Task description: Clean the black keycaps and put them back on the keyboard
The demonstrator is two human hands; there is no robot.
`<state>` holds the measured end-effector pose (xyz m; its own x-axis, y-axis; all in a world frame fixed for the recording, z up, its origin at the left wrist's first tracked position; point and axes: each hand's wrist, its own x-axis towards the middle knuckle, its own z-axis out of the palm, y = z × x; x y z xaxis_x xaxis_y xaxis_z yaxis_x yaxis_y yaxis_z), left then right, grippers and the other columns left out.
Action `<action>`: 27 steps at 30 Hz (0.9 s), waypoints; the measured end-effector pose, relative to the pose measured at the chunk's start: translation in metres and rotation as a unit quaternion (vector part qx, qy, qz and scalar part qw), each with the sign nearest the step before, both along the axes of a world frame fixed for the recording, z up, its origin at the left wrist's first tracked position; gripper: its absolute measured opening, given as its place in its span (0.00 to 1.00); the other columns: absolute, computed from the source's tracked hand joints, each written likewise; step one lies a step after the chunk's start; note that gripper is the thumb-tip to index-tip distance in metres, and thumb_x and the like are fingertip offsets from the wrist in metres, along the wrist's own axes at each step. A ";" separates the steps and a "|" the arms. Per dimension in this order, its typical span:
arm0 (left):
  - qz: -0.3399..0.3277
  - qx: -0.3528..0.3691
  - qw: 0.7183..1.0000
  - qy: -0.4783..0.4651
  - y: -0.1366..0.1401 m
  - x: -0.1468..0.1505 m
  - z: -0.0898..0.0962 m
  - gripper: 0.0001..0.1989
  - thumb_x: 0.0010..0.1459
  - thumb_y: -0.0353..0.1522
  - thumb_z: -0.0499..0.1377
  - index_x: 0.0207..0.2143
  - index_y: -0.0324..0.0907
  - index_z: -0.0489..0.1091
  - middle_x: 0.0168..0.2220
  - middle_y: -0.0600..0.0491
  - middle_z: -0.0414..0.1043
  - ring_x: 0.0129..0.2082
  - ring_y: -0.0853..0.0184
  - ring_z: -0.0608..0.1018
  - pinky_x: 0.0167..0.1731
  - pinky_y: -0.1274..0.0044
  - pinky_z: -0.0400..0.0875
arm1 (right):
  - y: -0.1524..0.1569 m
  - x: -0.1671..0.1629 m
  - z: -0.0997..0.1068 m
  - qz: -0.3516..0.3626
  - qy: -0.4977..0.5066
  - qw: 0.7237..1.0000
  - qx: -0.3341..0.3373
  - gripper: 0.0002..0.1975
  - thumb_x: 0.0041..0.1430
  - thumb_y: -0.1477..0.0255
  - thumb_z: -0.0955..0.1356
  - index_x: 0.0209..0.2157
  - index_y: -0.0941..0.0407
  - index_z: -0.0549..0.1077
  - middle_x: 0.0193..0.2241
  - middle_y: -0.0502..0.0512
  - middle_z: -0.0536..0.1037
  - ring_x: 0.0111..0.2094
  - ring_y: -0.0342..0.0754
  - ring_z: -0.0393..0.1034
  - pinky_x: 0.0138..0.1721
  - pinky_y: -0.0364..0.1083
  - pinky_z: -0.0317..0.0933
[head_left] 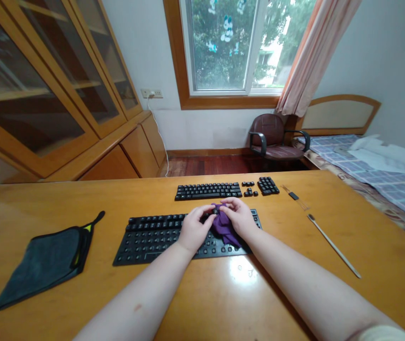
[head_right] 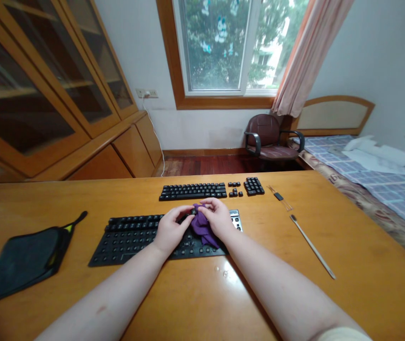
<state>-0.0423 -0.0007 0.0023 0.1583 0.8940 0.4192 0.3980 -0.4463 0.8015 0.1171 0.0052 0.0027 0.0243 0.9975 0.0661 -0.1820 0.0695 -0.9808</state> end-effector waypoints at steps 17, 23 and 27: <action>-0.080 -0.095 0.983 -0.132 0.000 -0.001 -0.001 0.18 0.53 0.32 0.57 0.48 0.41 0.66 0.42 0.48 0.73 0.41 0.65 0.76 0.45 0.71 0.71 | -0.013 0.002 0.010 0.061 -0.284 0.931 0.220 0.14 0.55 0.72 0.65 0.44 0.51 0.73 0.31 0.52 0.68 0.32 0.45 0.63 0.36 0.46 0.61; -0.120 -0.118 0.973 -0.160 -0.003 -0.002 0.004 0.20 0.56 0.32 0.53 0.52 0.40 0.61 0.35 0.51 0.72 0.36 0.68 0.76 0.40 0.74 0.71 | -0.010 0.005 0.007 0.109 -0.268 0.931 0.224 0.12 0.56 0.68 0.66 0.43 0.51 0.74 0.30 0.52 0.70 0.33 0.46 0.65 0.38 0.47 0.60; -0.154 -0.131 0.964 -0.170 -0.004 -0.002 0.005 0.21 0.57 0.33 0.53 0.53 0.40 0.59 0.34 0.51 0.72 0.38 0.67 0.75 0.42 0.74 0.69 | -0.010 0.001 0.004 0.071 -0.250 0.942 0.213 0.08 0.50 0.67 0.70 0.34 0.53 0.74 0.28 0.51 0.70 0.31 0.46 0.65 0.35 0.46 0.60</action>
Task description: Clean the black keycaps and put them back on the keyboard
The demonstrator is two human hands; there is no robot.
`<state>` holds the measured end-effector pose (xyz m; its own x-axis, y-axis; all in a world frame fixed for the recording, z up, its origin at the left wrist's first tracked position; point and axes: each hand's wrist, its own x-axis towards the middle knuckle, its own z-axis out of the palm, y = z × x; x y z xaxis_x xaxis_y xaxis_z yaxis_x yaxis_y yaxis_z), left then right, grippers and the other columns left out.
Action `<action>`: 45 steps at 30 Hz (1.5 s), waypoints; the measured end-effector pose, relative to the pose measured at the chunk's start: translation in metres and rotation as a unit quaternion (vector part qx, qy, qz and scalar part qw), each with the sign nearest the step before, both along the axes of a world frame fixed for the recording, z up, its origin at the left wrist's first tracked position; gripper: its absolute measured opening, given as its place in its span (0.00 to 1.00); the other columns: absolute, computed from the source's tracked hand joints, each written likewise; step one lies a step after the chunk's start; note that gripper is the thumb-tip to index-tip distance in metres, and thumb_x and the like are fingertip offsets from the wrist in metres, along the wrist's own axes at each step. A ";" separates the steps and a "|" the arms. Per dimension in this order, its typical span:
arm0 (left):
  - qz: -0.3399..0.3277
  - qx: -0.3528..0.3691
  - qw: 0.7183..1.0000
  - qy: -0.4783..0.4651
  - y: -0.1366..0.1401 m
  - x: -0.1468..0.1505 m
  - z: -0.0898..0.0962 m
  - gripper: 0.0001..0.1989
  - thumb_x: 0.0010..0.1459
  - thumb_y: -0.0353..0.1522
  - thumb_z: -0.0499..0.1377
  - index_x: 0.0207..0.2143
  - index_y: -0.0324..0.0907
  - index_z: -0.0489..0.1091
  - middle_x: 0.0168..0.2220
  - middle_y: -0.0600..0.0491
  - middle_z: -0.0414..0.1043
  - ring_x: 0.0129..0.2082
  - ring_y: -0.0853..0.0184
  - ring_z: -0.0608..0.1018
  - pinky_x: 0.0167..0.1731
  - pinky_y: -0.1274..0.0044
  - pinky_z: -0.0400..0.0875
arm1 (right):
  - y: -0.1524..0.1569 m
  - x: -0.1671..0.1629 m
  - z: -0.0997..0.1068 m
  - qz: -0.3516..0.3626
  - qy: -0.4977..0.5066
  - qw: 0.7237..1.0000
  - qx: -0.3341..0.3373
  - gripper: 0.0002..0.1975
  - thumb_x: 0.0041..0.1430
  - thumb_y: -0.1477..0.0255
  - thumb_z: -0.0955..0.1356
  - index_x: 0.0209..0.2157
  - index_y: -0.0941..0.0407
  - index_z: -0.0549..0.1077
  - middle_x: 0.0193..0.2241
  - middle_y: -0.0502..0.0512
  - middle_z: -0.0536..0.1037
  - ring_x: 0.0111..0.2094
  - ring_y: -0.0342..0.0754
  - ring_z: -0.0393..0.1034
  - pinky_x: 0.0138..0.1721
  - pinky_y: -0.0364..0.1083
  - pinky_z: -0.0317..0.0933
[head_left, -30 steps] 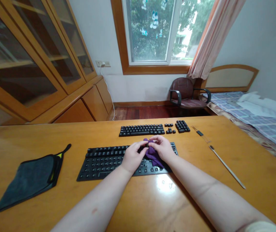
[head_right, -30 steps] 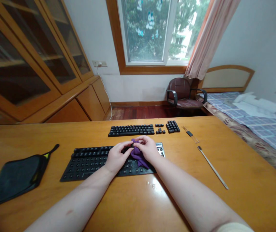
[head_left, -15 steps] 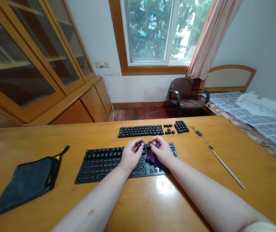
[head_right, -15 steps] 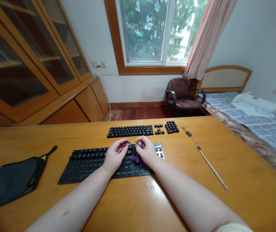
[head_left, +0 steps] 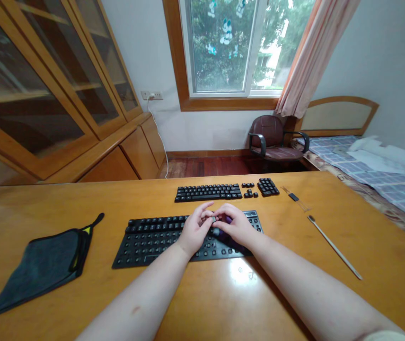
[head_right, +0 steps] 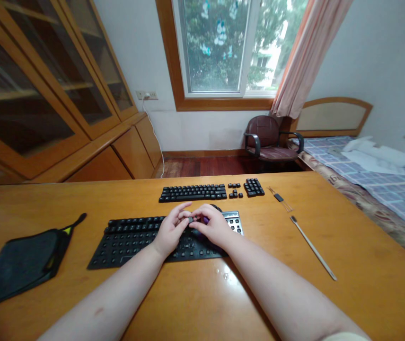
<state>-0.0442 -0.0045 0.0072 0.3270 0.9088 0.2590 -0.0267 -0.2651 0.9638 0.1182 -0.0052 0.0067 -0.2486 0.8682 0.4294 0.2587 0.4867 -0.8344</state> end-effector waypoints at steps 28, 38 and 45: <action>-0.055 0.273 0.870 0.406 -0.006 0.008 0.004 0.15 0.58 0.34 0.53 0.48 0.48 0.68 0.53 0.52 0.66 0.56 0.60 0.64 0.58 0.59 0.52 | -0.019 0.068 0.002 -0.107 -0.336 0.936 -0.022 0.10 0.56 0.73 0.65 0.41 0.54 0.73 0.39 0.54 0.76 0.40 0.48 0.71 0.43 0.46 0.63; -0.054 0.275 0.871 0.404 -0.004 0.008 0.002 0.15 0.58 0.34 0.53 0.48 0.48 0.68 0.53 0.52 0.66 0.55 0.61 0.65 0.58 0.60 0.53 | -0.018 0.068 -0.001 -0.113 -0.335 0.935 -0.008 0.08 0.55 0.71 0.66 0.38 0.53 0.74 0.38 0.53 0.75 0.39 0.47 0.71 0.42 0.45 0.63; -0.048 0.277 0.871 0.402 -0.004 0.007 0.001 0.15 0.57 0.34 0.54 0.48 0.48 0.68 0.53 0.52 0.67 0.54 0.62 0.66 0.58 0.61 0.53 | -0.018 0.067 0.001 -0.103 -0.329 0.939 -0.015 0.08 0.55 0.71 0.67 0.38 0.52 0.75 0.37 0.53 0.75 0.38 0.46 0.71 0.40 0.44 0.64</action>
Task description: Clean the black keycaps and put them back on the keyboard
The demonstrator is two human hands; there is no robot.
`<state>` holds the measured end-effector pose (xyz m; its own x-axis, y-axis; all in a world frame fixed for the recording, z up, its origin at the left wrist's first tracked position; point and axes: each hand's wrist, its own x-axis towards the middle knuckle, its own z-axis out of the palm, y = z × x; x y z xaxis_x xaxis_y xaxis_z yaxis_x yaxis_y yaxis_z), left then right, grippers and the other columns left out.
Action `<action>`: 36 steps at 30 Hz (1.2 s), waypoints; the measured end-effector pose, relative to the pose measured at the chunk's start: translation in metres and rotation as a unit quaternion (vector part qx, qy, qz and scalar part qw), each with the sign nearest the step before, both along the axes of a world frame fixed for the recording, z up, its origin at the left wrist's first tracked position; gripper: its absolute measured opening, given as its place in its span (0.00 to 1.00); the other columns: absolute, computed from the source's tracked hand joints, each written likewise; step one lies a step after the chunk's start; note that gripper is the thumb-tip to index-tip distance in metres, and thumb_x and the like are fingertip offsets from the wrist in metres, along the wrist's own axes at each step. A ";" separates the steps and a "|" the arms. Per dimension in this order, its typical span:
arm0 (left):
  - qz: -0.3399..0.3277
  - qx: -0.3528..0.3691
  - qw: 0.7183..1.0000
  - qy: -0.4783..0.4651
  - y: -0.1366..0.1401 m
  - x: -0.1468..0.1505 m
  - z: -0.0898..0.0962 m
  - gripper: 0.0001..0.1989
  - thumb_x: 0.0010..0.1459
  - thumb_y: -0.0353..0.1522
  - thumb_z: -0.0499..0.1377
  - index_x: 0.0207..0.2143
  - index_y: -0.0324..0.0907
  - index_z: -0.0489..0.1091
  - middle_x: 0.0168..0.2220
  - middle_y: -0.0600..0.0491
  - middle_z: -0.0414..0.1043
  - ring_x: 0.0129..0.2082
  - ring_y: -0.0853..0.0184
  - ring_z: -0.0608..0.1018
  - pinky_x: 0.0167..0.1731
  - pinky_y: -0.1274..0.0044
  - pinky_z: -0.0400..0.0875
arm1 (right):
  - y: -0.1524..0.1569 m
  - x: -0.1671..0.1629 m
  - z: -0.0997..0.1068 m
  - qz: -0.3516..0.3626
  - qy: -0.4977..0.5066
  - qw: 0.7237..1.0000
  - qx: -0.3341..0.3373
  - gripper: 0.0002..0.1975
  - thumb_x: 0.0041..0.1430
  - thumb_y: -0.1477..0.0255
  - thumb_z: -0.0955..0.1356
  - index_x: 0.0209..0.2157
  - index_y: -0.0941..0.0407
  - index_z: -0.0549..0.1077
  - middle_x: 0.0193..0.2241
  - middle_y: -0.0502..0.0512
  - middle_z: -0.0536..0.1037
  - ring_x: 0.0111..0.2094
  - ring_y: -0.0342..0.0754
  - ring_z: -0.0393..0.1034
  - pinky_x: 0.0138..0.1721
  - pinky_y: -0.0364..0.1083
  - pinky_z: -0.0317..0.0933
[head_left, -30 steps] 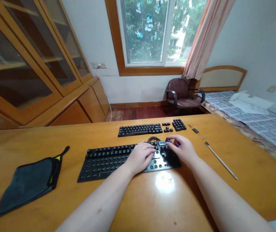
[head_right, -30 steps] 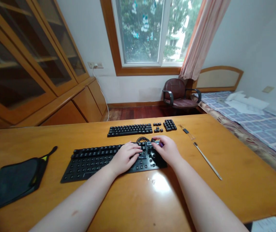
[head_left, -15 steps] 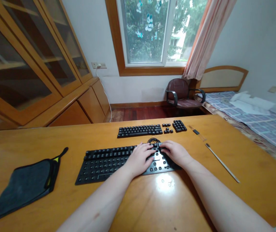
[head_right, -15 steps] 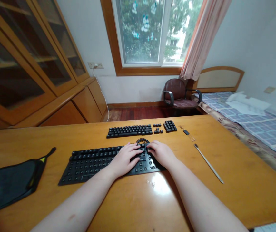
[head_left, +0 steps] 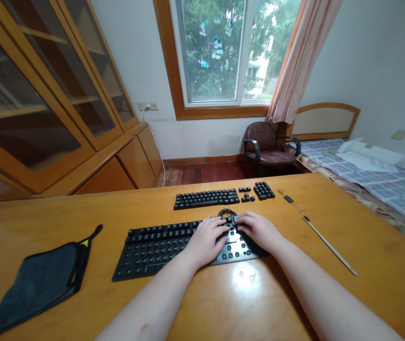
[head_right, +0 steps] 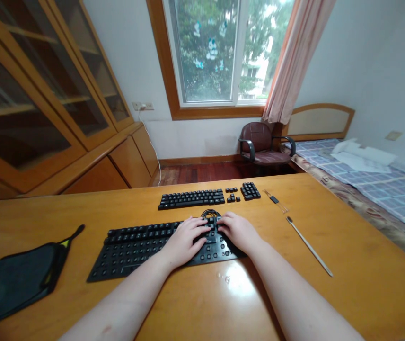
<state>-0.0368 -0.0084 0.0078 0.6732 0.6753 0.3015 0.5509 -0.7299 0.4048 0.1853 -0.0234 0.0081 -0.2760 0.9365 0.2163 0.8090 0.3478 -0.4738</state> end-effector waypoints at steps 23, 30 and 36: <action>-0.005 0.002 1.000 -0.001 0.001 0.001 -0.001 0.15 0.58 0.34 0.53 0.47 0.48 0.68 0.52 0.52 0.67 0.54 0.61 0.66 0.57 0.60 0.55 | 0.006 0.000 -0.005 -0.068 0.056 0.995 -0.054 0.08 0.52 0.69 0.69 0.34 0.52 0.79 0.34 0.53 0.72 0.34 0.45 0.69 0.39 0.44 0.62; -0.006 -0.002 1.000 0.005 0.000 0.001 0.002 0.15 0.58 0.33 0.53 0.47 0.48 0.68 0.52 0.53 0.67 0.55 0.61 0.65 0.57 0.61 0.54 | 0.005 -0.002 -0.002 -0.070 0.071 0.993 -0.059 0.07 0.52 0.69 0.69 0.33 0.53 0.79 0.32 0.52 0.72 0.33 0.45 0.69 0.37 0.44 0.62; -0.008 0.000 1.000 0.010 0.000 0.001 0.004 0.15 0.58 0.33 0.53 0.48 0.48 0.68 0.52 0.53 0.67 0.54 0.62 0.66 0.57 0.61 0.55 | 0.006 -0.003 -0.002 -0.068 0.067 0.994 -0.055 0.07 0.52 0.68 0.69 0.32 0.53 0.79 0.30 0.52 0.72 0.32 0.45 0.69 0.37 0.44 0.63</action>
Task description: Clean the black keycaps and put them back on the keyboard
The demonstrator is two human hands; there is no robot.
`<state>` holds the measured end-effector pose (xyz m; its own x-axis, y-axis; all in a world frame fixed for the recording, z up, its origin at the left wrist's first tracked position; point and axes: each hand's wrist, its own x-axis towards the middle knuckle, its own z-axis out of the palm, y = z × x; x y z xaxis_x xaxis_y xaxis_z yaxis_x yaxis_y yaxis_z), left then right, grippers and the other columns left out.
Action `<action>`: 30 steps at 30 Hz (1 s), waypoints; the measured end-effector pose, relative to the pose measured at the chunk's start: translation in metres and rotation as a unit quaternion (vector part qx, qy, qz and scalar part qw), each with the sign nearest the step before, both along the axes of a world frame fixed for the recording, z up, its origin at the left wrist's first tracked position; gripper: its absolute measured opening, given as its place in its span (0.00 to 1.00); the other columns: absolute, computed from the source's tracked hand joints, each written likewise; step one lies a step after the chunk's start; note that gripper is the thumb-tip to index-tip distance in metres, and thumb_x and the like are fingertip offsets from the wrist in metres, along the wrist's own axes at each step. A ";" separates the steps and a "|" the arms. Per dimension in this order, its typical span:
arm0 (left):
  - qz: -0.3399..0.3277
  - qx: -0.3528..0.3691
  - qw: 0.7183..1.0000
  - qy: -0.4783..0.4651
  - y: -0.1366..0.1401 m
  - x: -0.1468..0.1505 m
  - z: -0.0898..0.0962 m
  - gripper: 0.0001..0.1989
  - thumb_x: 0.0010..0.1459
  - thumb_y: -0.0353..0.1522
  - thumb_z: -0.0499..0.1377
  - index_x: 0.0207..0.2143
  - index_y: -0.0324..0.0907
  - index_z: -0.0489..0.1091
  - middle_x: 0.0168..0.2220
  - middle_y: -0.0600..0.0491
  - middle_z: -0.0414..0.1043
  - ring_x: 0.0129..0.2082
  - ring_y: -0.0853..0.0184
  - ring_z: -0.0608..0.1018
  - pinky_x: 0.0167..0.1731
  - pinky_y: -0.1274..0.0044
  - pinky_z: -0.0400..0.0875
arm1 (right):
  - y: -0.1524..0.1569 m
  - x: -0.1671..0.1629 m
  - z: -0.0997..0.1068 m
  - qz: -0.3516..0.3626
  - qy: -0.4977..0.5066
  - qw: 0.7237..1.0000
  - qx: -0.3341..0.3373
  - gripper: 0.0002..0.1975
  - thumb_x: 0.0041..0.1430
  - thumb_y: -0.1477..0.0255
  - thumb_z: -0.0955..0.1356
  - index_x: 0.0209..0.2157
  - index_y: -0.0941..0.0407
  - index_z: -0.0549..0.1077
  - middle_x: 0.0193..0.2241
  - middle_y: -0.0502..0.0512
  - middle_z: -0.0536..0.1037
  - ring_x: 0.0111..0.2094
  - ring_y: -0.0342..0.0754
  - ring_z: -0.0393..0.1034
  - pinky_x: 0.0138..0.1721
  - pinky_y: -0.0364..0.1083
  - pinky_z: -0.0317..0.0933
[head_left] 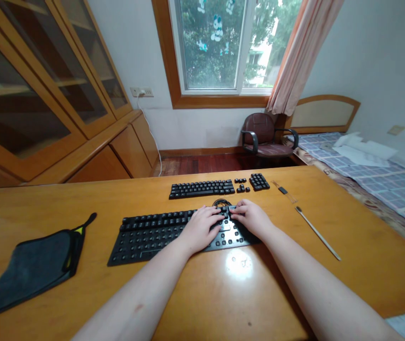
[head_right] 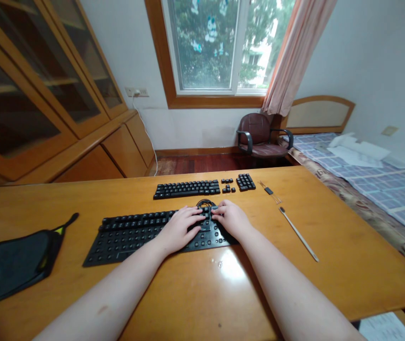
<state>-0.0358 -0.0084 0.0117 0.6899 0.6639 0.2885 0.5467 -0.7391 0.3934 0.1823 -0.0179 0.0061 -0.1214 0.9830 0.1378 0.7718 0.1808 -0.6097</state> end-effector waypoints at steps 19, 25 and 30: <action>0.002 -0.001 1.000 -0.006 0.000 0.000 -0.001 0.15 0.58 0.34 0.53 0.48 0.48 0.68 0.53 0.52 0.66 0.55 0.61 0.66 0.58 0.61 0.54 | -0.001 0.003 -0.001 -0.007 -0.021 1.000 -0.005 0.07 0.52 0.69 0.69 0.32 0.52 0.79 0.30 0.52 0.72 0.32 0.45 0.69 0.36 0.44 0.62; 0.001 0.000 1.000 -0.011 0.000 -0.001 -0.002 0.15 0.57 0.34 0.54 0.48 0.48 0.68 0.53 0.51 0.67 0.54 0.61 0.66 0.58 0.60 0.54 | -0.007 0.004 0.008 -0.017 0.020 0.999 0.036 0.11 0.55 0.67 0.66 0.38 0.54 0.77 0.34 0.55 0.75 0.36 0.47 0.70 0.41 0.46 0.63; 0.003 -0.002 1.000 -0.009 0.000 -0.001 0.000 0.15 0.57 0.34 0.53 0.48 0.47 0.68 0.53 0.51 0.67 0.54 0.61 0.66 0.57 0.61 0.55 | -0.013 0.020 0.027 -0.127 0.040 0.990 0.041 0.14 0.55 0.64 0.65 0.40 0.55 0.76 0.33 0.55 0.78 0.32 0.48 0.71 0.38 0.47 0.64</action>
